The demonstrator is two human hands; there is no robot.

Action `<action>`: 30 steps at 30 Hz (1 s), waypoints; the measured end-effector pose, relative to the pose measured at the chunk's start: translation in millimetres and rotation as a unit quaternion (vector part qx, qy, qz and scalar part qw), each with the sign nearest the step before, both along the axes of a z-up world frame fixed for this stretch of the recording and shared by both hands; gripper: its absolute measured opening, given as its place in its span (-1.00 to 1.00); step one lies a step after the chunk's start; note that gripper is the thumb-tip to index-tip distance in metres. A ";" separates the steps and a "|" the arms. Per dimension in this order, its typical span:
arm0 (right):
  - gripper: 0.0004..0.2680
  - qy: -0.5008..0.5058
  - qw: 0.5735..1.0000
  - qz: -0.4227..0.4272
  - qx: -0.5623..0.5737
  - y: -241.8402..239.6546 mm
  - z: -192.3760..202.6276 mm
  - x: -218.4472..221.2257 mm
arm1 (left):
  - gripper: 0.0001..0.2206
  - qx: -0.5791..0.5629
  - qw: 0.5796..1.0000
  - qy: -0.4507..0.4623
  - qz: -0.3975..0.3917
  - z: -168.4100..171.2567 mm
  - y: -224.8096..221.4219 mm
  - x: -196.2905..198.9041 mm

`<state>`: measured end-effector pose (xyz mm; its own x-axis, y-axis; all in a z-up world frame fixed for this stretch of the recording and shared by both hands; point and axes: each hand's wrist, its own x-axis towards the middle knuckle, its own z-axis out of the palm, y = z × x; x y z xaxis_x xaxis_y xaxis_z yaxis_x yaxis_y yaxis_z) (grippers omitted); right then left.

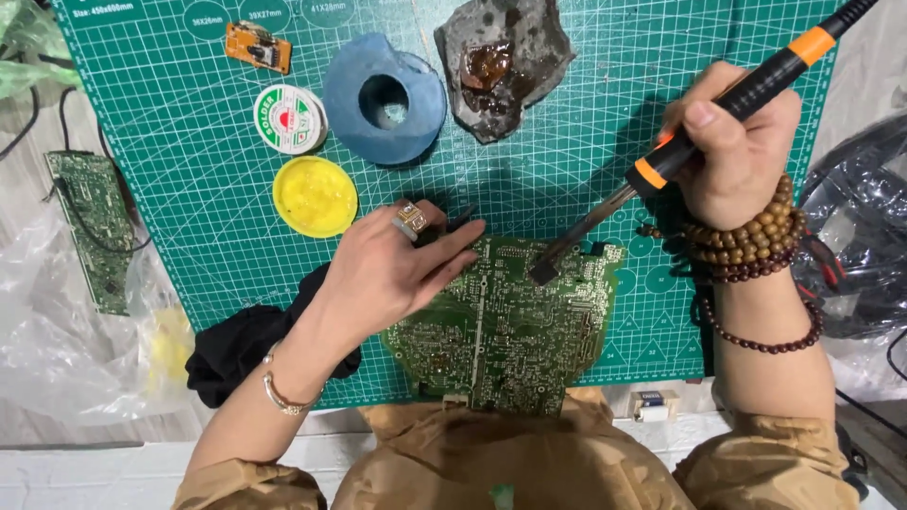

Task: Soldering and reworking electronic components on a printed circuit board using a soldering iron.

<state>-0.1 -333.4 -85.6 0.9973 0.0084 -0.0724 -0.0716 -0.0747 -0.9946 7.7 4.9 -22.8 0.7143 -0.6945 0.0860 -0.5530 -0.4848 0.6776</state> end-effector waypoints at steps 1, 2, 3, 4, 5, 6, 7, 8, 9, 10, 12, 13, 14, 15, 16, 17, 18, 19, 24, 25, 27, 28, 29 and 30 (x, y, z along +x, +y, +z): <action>-0.82 -0.002 1.000 0.000 0.000 1.4 0.3 -1.0 | -0.78 0.000 1.000 -0.002 0.000 0.8 0.2 -0.4; -0.83 0.008 1.000 -0.008 0.007 2.3 1.3 -1.9 | -0.78 -0.002 1.000 0.001 0.002 1.6 0.0 -0.5; -0.84 0.017 1.000 -0.015 0.015 3.0 2.4 -2.7 | -0.78 -0.005 1.000 0.003 0.003 2.6 -0.3 -0.5; -0.84 0.015 1.000 -0.016 0.013 4.1 4.4 -2.5 | -0.78 -0.006 1.000 0.002 0.003 2.7 -0.6 -0.6; -0.84 0.017 1.000 -0.016 0.003 5.3 6.8 -2.3 | -0.78 -0.008 1.000 0.003 0.001 3.0 -0.8 -0.7; -0.83 0.017 1.000 -0.015 -0.007 6.7 8.7 0.1 | -0.78 -0.010 1.000 0.001 0.002 3.5 -0.8 0.0; -0.83 0.013 1.000 -0.014 -0.008 6.6 6.8 1.8 | -0.78 -0.010 1.000 -0.003 0.002 3.8 -1.1 1.5; -0.83 0.007 1.000 -0.016 -0.002 6.5 5.5 1.7 | -0.79 -0.018 1.000 0.004 0.005 4.7 -1.4 1.8; -0.82 0.000 1.000 -0.018 0.003 5.9 4.7 1.6 | -0.80 -0.025 1.000 0.011 0.007 5.9 -2.2 2.0; -0.82 -0.001 1.000 -0.020 -0.003 10.2 6.6 -1.0 | -0.80 -0.031 0.999 0.010 0.004 6.8 -0.7 0.7; -0.90 0.084 0.995 -0.049 -0.024 11.4 14.6 -0.3 | -0.78 -0.009 1.000 0.028 0.004 8.5 -4.2 4.9; -0.90 0.072 0.995 -0.057 -0.035 17.5 8.7 -0.3 | -0.78 -0.022 1.000 0.016 -0.003 4.8 -0.2 -0.6; -0.87 0.079 0.993 -0.086 0.002 19.2 3.8 1.4 | -0.79 0.014 1.000 0.007 -0.011 -1.6 0.7 -2.6; -0.83 0.085 0.989 -0.114 0.041 18.7 -1.3 3.8 | -0.78 0.050 0.999 -0.003 -0.018 -8.6 -0.2 -4.3; -0.83 0.070 0.988 -0.135 0.021 20.0 6.1 2.7 | -0.78 0.027 0.999 -0.016 -0.037 -0.7 -3.9 -4.9; -0.91 0.095 0.990 -0.103 0.014 20.6 12.6 2.3 | -0.76 0.042 0.999 -0.004 -0.016 6.6 -7.2 -5.5; -0.95 0.115 0.991 -0.064 0.008 19.2 16.3 10.7 | -0.73 0.058 0.998 0.001 0.012 11.9 -11.3 -3.8; -0.95 0.095 0.992 -0.079 -0.011 17.6 17.3 6.8 | -0.73 0.037 0.999 -0.018 0.001 9.3 -13.3 -6.0; -0.88 0.059 0.994 -0.015 0.089 19.4 2.0 7.8 | -0.77 0.129 0.988 0.079 0.035 -11.5 -7.3 -15.3; -0.88 0.055 0.994 -0.017 0.088 18.3 0.9 8.3 | -0.77 0.129 0.988 0.075 0.034 -11.5 -7.8 -14.5; -0.89 0.056 0.995 -0.014 0.077 17.3 -2.9 9.5 | -0.77 0.126 0.990 0.059 0.036 -12.0 -8.0 -15.1; -0.89 0.054 0.995 -0.014 0.077 16.7 -1.6 10.4 | -0.77 0.126 0.990 0.057 0.036 -11.0 -8.6 -14.7; -0.88 0.047 0.996 -0.013 0.073 16.3 -0.3 11.4 | -0.77 0.128 0.989 0.062 0.037 -10.1 -9.0 -14.3; -0.87 0.041 0.997 -0.013 0.070 17.0 0.7 11.4 | -0.77 0.131 0.988 0.067 0.038 -8.6 -8.4 -14.8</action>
<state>11.3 -316.4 -84.9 0.9880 -0.0009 -0.1542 -0.1538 0.0682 -0.9857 -7.1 -3.6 -31.4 0.7587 -0.6235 -0.1888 -0.4217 -0.6910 0.5871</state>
